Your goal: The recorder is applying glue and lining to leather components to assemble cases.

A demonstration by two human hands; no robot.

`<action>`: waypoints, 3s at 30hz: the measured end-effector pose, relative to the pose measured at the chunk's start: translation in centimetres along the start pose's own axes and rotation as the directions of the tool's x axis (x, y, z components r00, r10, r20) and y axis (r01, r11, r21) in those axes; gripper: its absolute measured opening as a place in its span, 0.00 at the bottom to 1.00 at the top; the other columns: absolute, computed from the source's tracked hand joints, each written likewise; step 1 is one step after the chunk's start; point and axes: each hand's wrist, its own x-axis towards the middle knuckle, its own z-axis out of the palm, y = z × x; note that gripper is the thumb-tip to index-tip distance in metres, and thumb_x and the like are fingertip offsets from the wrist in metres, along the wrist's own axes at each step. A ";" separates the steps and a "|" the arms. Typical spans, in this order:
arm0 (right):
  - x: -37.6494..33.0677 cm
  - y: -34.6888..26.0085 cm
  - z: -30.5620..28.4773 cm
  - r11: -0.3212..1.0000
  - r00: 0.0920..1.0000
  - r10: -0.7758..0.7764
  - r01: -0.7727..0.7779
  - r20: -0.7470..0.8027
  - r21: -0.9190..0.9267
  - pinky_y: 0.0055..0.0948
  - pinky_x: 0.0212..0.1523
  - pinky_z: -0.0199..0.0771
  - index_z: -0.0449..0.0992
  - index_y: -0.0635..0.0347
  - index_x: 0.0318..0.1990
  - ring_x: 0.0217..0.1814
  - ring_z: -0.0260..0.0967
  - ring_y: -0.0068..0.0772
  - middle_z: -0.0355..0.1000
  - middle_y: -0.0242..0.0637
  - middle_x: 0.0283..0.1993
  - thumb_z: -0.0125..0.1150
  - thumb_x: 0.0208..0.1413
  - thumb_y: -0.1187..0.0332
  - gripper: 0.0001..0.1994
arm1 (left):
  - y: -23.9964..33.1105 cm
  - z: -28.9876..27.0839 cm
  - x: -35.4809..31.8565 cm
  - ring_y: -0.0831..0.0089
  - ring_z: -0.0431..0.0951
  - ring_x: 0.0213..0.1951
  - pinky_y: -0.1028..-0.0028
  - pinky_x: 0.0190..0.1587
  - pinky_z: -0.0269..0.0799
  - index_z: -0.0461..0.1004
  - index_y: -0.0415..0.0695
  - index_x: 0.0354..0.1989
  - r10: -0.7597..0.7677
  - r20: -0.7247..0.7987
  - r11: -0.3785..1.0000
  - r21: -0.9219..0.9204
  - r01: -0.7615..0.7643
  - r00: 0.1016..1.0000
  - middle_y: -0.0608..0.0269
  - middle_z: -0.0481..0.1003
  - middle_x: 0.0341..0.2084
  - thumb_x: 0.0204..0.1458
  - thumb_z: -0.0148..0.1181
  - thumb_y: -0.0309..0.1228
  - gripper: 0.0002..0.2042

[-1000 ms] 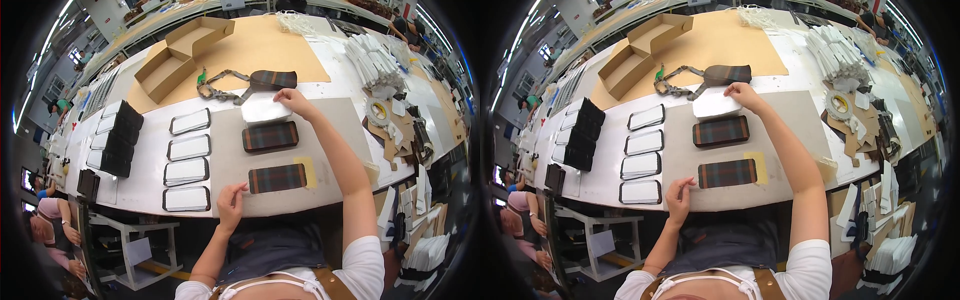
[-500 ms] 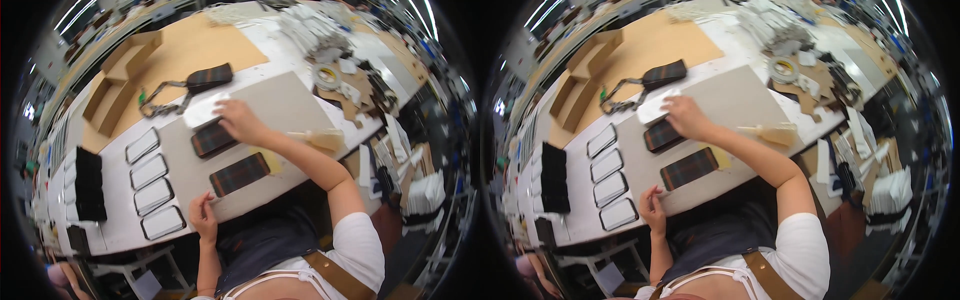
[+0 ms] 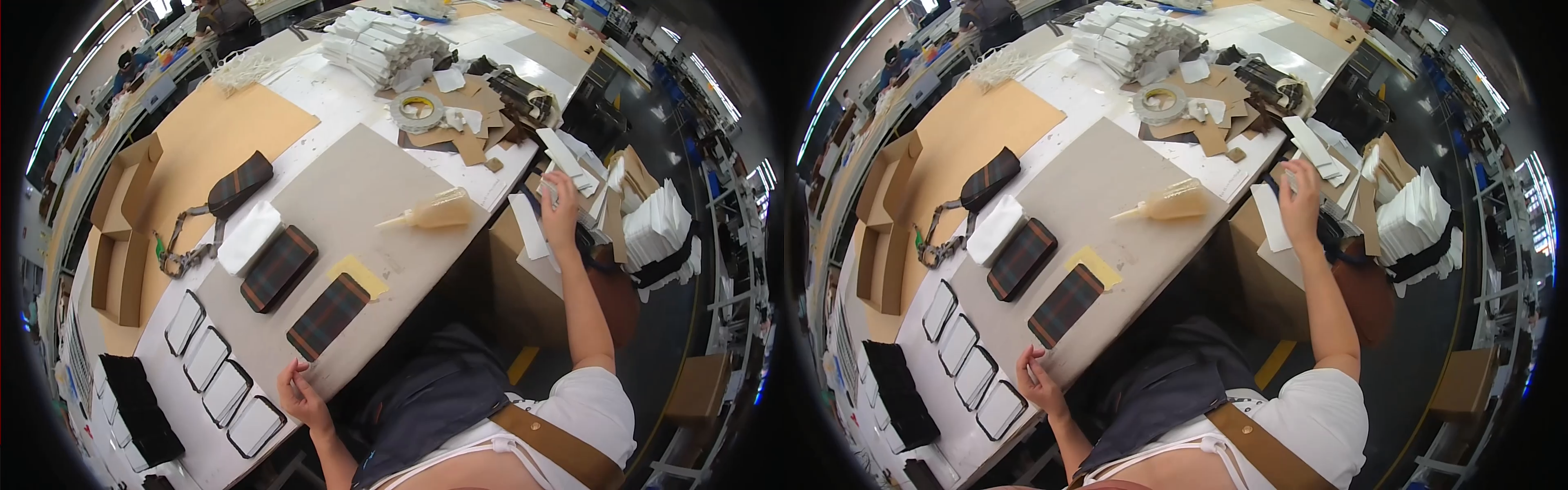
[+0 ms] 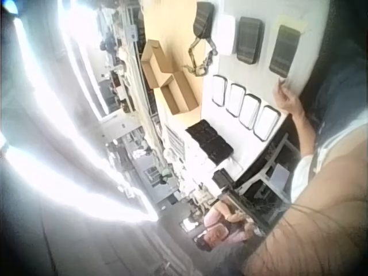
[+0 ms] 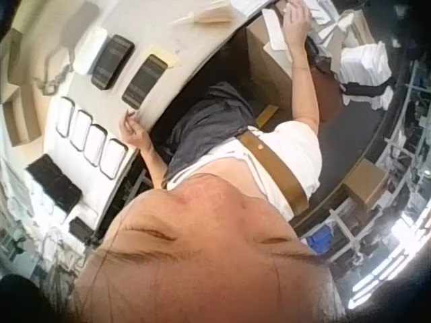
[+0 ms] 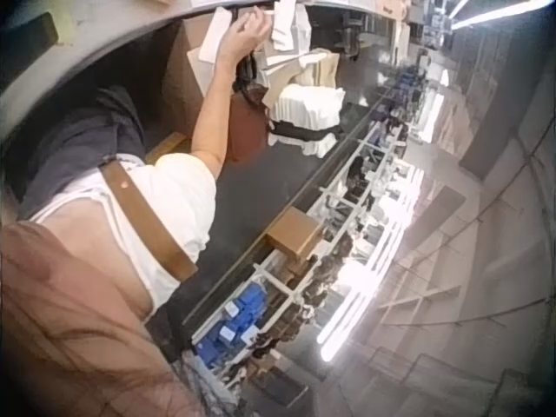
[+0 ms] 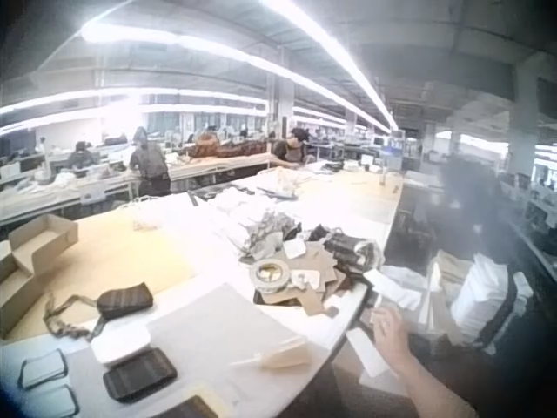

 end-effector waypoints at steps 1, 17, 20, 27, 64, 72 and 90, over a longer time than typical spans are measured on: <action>0.9 2.3 -0.3 0.997 0.999 0.014 -0.017 -0.051 -0.073 0.44 0.64 0.68 0.77 0.63 0.52 0.59 0.70 0.53 0.74 0.47 0.53 0.63 0.62 0.71 0.13 | 0.0 -0.1 0.0 0.67 0.80 0.39 0.70 0.48 0.74 0.78 0.35 0.51 -0.007 -0.002 1.000 -0.003 0.007 1.000 0.55 0.79 0.36 0.65 0.49 0.15 0.12; 6.0 14.4 -1.3 0.929 0.934 0.287 -0.216 0.213 -0.302 0.45 0.54 0.77 0.81 0.61 0.57 0.53 0.78 0.57 0.80 0.55 0.51 0.65 0.62 0.55 0.23 | 0.1 -0.1 0.0 0.67 0.81 0.39 0.70 0.48 0.74 0.78 0.35 0.50 -0.007 -0.008 1.000 0.030 0.007 1.000 0.55 0.80 0.35 0.65 0.50 0.16 0.11; 6.3 14.7 -1.3 0.931 0.923 0.290 -0.211 0.251 -0.299 0.45 0.54 0.77 0.81 0.59 0.57 0.53 0.78 0.58 0.79 0.57 0.51 0.62 0.64 0.54 0.22 | 0.3 0.2 0.2 0.67 0.81 0.39 0.70 0.47 0.75 0.78 0.35 0.50 -0.002 -0.007 0.999 0.036 0.003 1.000 0.55 0.80 0.35 0.65 0.50 0.16 0.11; 7.0 16.1 -1.2 0.861 0.946 0.245 -0.111 0.214 -0.496 0.53 0.43 0.78 0.80 0.59 0.54 0.42 0.79 0.62 0.80 0.56 0.37 0.51 0.71 0.59 0.17 | 0.5 0.1 0.4 0.66 0.81 0.39 0.70 0.47 0.74 0.78 0.35 0.50 0.010 0.002 0.999 0.036 -0.010 1.000 0.55 0.80 0.35 0.65 0.50 0.16 0.11; -2.0 -29.2 11.0 0.435 0.404 -0.566 -0.595 0.719 0.676 0.26 0.50 0.74 0.76 0.57 0.57 0.48 0.71 0.21 0.71 0.30 0.46 0.76 0.57 0.63 0.22 | 2.2 6.2 13.0 0.69 0.76 0.60 0.65 0.63 0.72 0.63 0.38 0.71 -0.075 0.597 0.612 -0.605 0.509 0.799 0.57 0.75 0.59 0.61 0.67 0.31 0.31; -1.1 -28.7 10.8 0.472 0.279 -0.587 -0.645 0.760 0.601 0.25 0.47 0.78 0.74 0.58 0.60 0.47 0.71 0.21 0.71 0.32 0.47 0.74 0.60 0.61 0.24 | 2.4 6.0 13.0 0.67 0.77 0.60 0.64 0.63 0.73 0.62 0.37 0.72 -0.081 0.619 0.591 -0.601 0.538 0.781 0.56 0.74 0.60 0.59 0.68 0.29 0.33; -2.6 -29.8 10.1 0.492 0.592 -0.556 -0.331 0.584 0.805 0.24 0.41 0.74 0.75 0.59 0.55 0.45 0.68 0.25 0.69 0.33 0.51 0.76 0.56 0.62 0.22 | 2.9 5.5 12.7 0.63 0.76 0.61 0.61 0.62 0.74 0.60 0.35 0.72 -0.100 0.612 0.580 -0.605 0.546 0.784 0.51 0.74 0.60 0.59 0.66 0.26 0.33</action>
